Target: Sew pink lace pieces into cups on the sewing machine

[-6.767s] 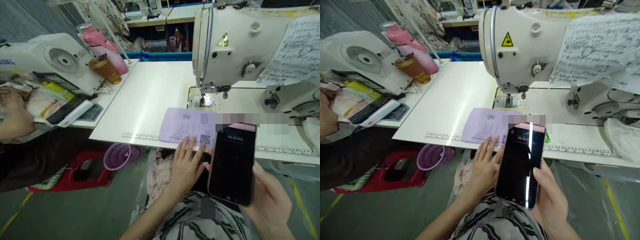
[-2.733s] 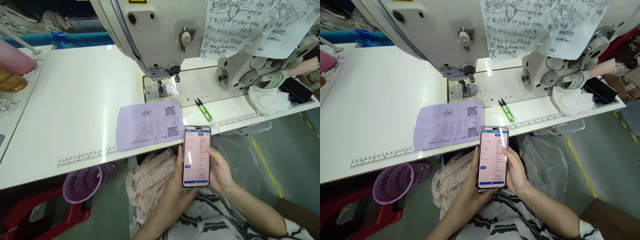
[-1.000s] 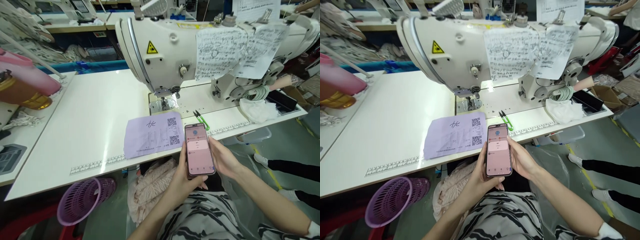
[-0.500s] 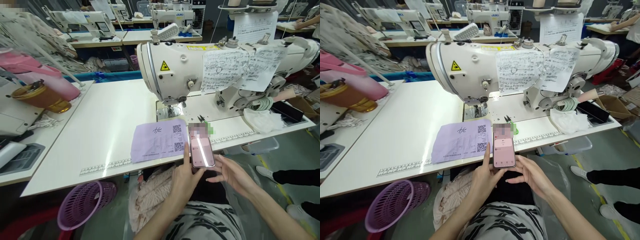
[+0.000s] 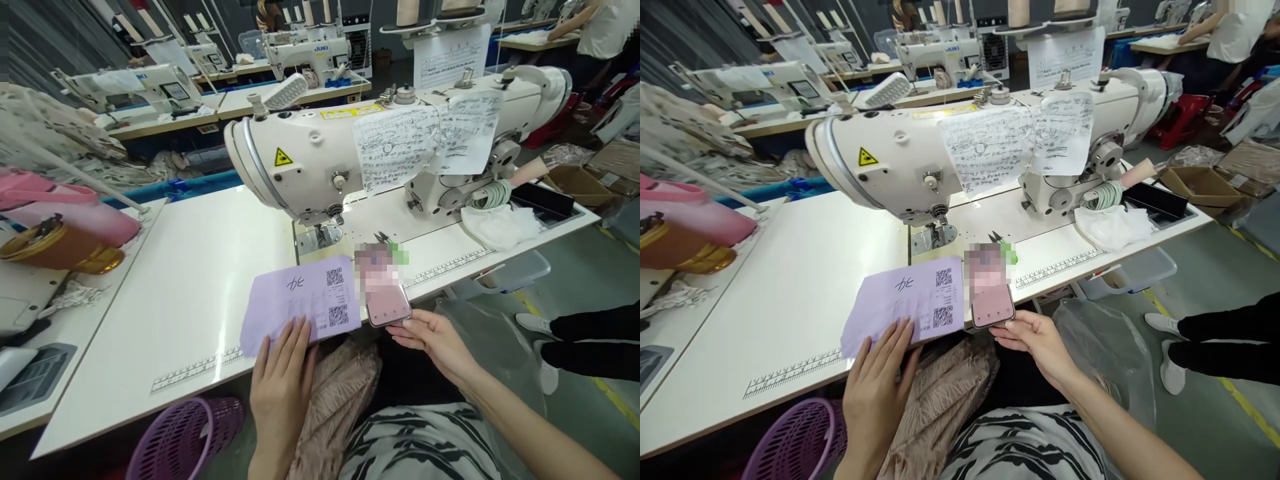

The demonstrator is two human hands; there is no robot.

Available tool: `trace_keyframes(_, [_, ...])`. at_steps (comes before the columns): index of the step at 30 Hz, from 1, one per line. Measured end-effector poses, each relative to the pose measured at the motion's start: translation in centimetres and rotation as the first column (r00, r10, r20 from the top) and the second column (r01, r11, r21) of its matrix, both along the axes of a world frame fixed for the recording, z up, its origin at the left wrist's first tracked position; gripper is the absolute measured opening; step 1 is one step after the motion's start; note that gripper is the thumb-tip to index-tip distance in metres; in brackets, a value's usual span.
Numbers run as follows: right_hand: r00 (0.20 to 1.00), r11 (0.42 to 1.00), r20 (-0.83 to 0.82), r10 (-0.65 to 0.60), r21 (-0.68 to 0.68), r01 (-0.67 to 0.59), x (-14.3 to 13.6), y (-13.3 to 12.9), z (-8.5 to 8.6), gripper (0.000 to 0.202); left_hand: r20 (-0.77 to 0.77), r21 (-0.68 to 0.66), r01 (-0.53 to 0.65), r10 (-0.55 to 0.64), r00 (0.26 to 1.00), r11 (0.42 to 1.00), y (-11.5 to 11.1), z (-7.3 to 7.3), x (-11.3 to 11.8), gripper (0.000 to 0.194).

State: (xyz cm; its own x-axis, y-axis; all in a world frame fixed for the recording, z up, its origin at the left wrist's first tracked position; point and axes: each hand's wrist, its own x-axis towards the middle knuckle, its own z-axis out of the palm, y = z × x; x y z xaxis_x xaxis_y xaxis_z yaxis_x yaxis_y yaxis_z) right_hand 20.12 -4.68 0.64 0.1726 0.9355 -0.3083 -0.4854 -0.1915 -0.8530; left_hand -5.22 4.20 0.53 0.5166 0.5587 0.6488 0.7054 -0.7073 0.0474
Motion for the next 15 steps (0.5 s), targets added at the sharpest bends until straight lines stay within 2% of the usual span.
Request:
trace_keyframes(3, [0.995,1.0,0.1,0.023,-0.003,-0.023,-0.3,1.6,-0.6,0.043,0.06,0.1,0.028,-0.034,0.998,0.995,-0.9,-0.2,-1.9,0.057])
trace_keyframes(5, [0.992,0.999,0.114,0.046,-0.003,-0.046,-0.4,2.3,-1.1,0.047,0.046,0.136,0.088,-0.095,0.994,0.987,-2.0,-0.3,-2.7,0.057])
trace_keyframes(7, [0.993,0.998,0.092,0.07,0.0,-0.07,0.0,2.0,-1.7,0.046,-0.008,0.106,0.198,-0.198,0.98,0.975,-3.1,-0.5,-2.6,0.056])
trace_keyframes(9, [0.994,0.996,0.064,0.09,-0.003,-0.09,0.9,0.4,-2.4,0.042,-0.058,0.018,0.353,-0.352,0.934,0.935,-4.1,-0.9,-1.4,0.05])
trace_keyframes(11, [0.997,0.997,0.037,0.07,-0.013,-0.07,2.2,-2.7,-2.7,0.046,-0.081,-0.072,0.539,-0.543,0.835,0.839,-4.9,-1.7,1.1,0.044])
trace_keyframes(13, [1.0,1.0,0.008,0.007,-0.013,-0.007,3.7,-6.5,-2.7,0.057,-0.07,-0.142,0.708,-0.721,0.69,0.692,-5.6,-2.7,4.7,0.041])
trace_keyframes(15, [0.995,0.994,-0.014,-0.104,0.015,0.104,5.2,-10.5,-2.6,0.071,-0.045,-0.21,0.782,-0.805,0.592,0.587,-6.2,-3.8,9.2,0.039])
